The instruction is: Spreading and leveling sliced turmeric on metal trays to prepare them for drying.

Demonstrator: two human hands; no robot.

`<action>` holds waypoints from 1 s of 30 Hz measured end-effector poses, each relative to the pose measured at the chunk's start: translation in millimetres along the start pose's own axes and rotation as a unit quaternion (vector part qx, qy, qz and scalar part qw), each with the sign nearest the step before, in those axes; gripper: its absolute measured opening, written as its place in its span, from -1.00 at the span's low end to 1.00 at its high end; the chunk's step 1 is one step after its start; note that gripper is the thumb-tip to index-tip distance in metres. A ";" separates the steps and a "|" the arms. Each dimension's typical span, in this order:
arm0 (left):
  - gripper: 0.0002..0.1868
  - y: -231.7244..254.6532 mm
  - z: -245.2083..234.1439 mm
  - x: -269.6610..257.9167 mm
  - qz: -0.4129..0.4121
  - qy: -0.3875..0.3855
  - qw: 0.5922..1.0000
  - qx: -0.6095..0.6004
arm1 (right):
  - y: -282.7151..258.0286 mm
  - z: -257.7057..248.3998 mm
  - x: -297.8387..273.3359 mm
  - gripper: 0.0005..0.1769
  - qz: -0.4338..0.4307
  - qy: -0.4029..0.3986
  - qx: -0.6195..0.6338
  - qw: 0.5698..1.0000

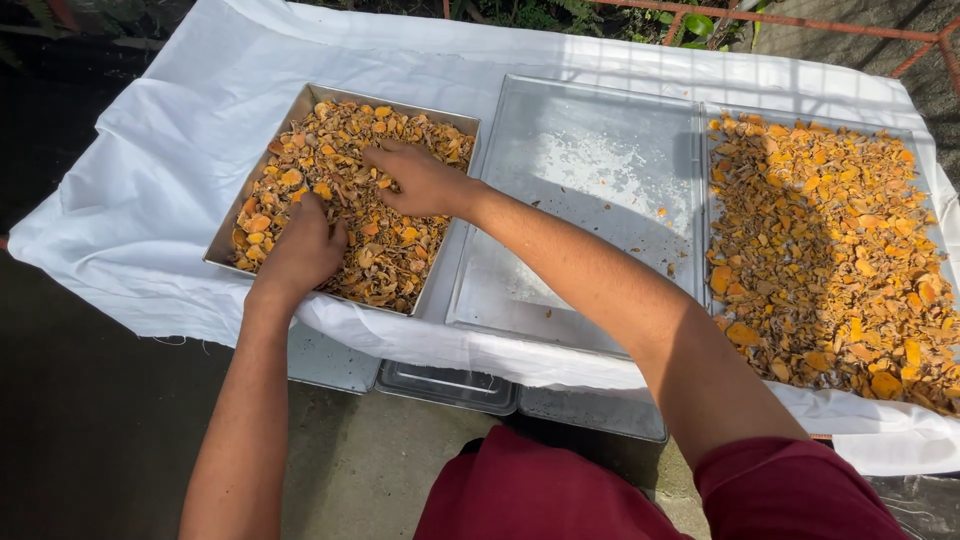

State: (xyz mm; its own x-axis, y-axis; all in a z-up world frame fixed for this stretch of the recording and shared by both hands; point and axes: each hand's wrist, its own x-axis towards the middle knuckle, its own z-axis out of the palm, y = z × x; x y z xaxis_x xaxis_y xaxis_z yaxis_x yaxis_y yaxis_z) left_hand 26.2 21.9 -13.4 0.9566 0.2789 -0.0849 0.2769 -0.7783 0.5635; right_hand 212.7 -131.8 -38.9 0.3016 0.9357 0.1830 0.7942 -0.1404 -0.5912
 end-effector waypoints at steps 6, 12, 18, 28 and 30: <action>-0.16 56.8 -37.6 -10.9 -0.035 -0.080 0.996 -0.022 | -41.1 -23.2 -8.6 -0.21 0.088 -0.066 -0.061 0.992; -0.10 24.4 -10.4 11.0 -0.039 -0.115 0.992 0.025 | 4.3 18.9 2.3 -0.36 0.003 0.004 -0.065 0.998; -0.19 19.6 -6.8 16.2 -0.032 -0.091 0.995 0.002 | 7.0 18.0 6.9 -0.45 -0.017 0.027 -0.058 0.998; -0.20 13.7 -2.8 17.8 -0.025 -0.089 0.995 0.029 | 19.1 0.1 21.6 -0.50 0.083 0.055 0.101 0.990; -0.19 15.9 -3.7 16.7 -0.030 -0.093 0.995 0.028 | 28.2 1.8 29.1 -0.47 0.088 0.043 0.115 0.989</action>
State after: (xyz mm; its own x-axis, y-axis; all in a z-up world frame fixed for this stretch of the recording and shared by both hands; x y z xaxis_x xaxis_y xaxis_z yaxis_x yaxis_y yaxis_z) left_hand 46.3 16.2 -2.9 0.9371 0.2199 -0.2710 0.3332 -0.7947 0.5074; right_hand 243.0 -108.0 -51.6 0.4755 0.8713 0.1212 0.5871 -0.2117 -0.7813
